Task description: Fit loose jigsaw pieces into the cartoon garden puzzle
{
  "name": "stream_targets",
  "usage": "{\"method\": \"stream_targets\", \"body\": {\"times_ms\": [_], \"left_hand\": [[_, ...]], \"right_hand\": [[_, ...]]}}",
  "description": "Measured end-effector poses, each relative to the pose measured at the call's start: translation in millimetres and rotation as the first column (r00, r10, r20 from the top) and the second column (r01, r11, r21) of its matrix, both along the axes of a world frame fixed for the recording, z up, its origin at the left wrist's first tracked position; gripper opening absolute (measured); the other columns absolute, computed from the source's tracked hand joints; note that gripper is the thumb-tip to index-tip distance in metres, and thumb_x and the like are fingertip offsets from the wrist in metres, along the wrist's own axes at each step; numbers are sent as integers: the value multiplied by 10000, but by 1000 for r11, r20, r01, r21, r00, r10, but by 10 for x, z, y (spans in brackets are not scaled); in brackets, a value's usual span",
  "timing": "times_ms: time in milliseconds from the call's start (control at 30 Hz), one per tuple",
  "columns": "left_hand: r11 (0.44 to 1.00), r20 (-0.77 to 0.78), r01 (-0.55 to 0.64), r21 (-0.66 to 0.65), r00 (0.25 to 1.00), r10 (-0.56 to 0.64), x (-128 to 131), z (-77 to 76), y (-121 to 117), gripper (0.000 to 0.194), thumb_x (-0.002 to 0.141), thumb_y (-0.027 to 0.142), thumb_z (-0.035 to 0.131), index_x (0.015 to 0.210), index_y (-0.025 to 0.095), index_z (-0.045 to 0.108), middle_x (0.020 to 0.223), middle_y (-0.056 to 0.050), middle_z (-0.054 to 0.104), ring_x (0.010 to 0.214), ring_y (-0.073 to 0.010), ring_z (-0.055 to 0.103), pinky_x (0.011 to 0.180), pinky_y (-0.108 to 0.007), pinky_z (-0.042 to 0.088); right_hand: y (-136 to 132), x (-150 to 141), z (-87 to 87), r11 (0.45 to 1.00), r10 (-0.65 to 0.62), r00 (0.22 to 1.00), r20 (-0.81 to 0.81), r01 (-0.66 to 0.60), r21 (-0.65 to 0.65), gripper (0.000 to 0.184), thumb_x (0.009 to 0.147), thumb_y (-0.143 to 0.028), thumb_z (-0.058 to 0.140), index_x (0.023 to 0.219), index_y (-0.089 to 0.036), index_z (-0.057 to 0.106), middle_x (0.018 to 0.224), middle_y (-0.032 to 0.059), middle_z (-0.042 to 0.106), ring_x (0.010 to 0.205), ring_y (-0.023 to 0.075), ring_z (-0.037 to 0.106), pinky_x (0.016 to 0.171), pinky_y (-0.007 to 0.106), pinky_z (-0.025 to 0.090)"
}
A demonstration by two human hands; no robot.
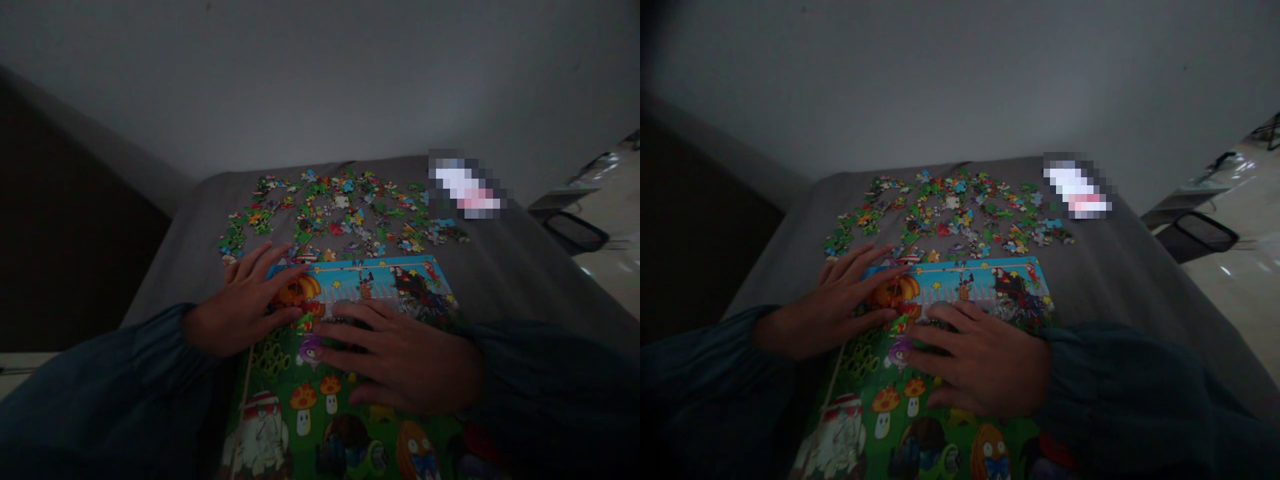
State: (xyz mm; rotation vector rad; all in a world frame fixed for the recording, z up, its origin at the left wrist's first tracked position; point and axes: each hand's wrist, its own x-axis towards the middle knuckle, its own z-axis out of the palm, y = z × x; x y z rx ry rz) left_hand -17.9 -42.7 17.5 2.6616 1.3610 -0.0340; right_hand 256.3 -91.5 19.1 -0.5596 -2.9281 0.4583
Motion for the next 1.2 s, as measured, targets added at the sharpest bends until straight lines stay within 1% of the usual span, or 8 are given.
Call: {"method": "stream_targets", "body": {"times_ms": [133,433,633,800,967,1200], "left_hand": [[1000,-2,-5,-7,1000,5,2,4,2,598,904,622,390,1446,378,331,1583,-51,178,1437,-374,129,1082,-632,237],[1000,-7,-9,-21,1000,9,12,0,6,587,904,611,403,1445,397,326,1586,-40,176,1438,-373,126,1078,-642,233],[1000,1,-2,-27,1000,2,1,20,1,582,906,609,399,1445,401,323,1588,-38,174,1441,-359,123,1081,-631,239],[998,3,-12,-54,1000,12,21,40,9,589,902,619,391,1442,390,337,1588,-43,172,1438,-373,124,1085,-642,222],[999,-1,-11,-46,1000,11,20,31,4,584,905,608,402,1445,402,325,1591,-33,165,1435,-375,136,1084,-637,228],[999,15,-8,-51,1000,9,5,27,8,581,905,606,404,1445,405,328,1589,-32,174,1431,-384,142,1081,-640,224]], "right_hand": [[3,6,-5,1000,7,1000,12,-7,-8,535,959,-480,436,1421,-211,406,1502,36,383,1324,283,314,1089,503,288],[-13,0,3,1000,11,999,35,-10,-25,533,971,-495,394,1431,-226,389,1514,15,362,1325,276,301,1092,492,286],[2,-2,-2,1000,7,1000,9,-6,-24,545,962,-487,424,1440,-229,376,1502,23,383,1330,270,305,1101,491,275],[1,-4,5,1000,10,1000,12,-10,-26,542,961,-493,423,1427,-218,396,1505,28,378,1330,267,304,1093,481,293],[0,0,8,1000,8,1000,22,-8,-26,546,966,-494,410,1437,-219,382,1502,32,380,1324,275,309,1096,516,281],[-8,-2,-3,1000,2,1000,-12,-2,-25,545,952,-476,455,1425,-211,403,1493,43,394,1335,273,307,1089,495,300]]}}
